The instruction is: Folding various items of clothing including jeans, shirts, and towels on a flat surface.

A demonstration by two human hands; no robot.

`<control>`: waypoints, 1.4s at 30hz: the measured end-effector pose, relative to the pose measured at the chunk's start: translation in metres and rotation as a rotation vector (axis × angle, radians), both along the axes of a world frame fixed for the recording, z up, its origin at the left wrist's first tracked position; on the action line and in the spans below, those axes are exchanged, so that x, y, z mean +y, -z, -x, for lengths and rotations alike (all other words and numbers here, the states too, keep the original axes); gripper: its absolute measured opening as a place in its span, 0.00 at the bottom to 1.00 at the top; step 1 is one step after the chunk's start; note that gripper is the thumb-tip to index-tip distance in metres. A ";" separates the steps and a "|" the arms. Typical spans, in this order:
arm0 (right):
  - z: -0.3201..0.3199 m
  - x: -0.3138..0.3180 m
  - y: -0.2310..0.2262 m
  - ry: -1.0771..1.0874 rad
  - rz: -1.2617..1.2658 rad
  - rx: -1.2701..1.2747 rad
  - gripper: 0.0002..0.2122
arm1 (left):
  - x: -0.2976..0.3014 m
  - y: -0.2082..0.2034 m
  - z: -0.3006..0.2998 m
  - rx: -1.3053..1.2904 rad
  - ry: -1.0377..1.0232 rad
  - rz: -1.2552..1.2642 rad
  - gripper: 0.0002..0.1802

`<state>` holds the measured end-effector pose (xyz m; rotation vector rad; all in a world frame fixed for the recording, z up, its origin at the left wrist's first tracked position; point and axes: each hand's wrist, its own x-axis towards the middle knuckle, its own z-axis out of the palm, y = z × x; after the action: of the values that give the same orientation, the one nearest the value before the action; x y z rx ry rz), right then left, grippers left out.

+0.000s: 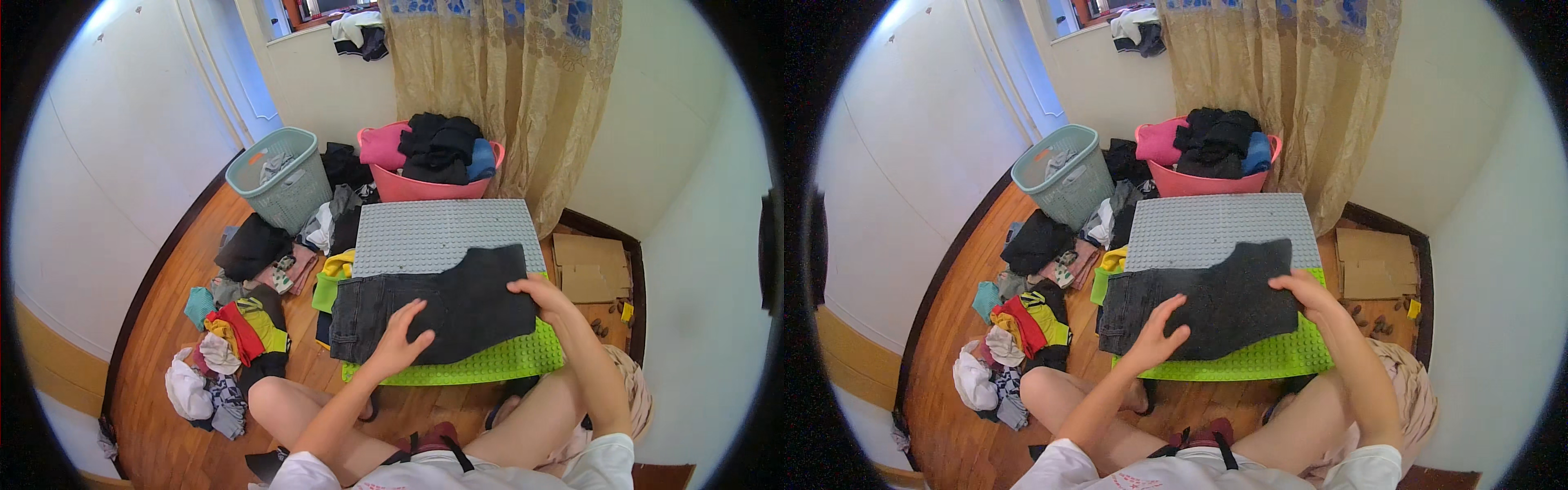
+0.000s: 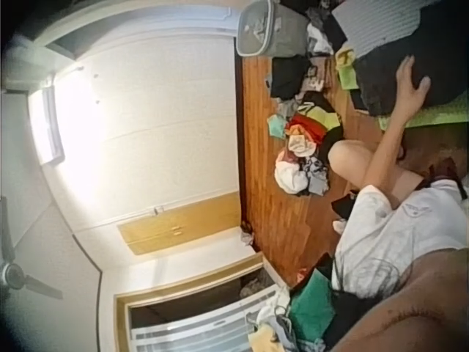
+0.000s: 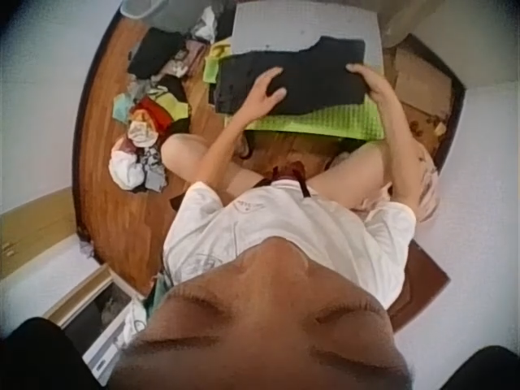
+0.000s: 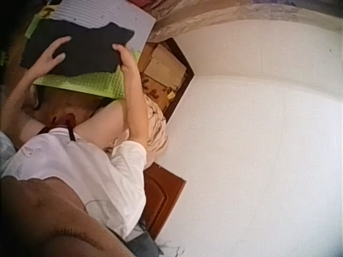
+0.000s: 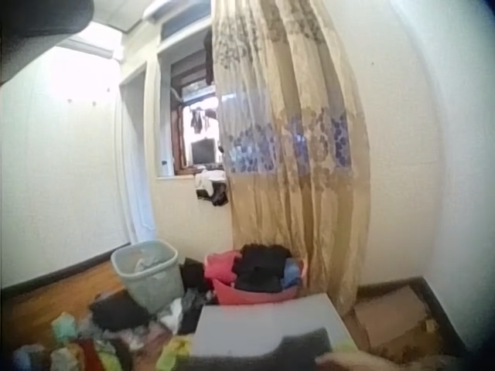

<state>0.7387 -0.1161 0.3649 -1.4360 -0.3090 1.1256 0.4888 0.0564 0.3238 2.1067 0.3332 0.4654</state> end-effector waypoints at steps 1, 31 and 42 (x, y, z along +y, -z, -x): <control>0.014 0.014 -0.026 -0.013 -0.077 -0.001 0.14 | -0.002 -0.022 -0.007 -0.029 0.072 0.355 0.32; 0.156 0.154 0.078 -0.065 0.007 -1.135 0.11 | 0.115 0.047 -0.002 0.480 -0.414 0.930 0.21; 0.068 0.059 0.080 0.030 0.303 -1.661 0.25 | 0.120 0.098 0.005 0.258 -0.349 0.682 0.23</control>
<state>0.6702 -0.0573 0.2851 -2.3490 -1.2623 -0.3399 0.4842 0.1765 0.2263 1.4374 0.8842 0.2259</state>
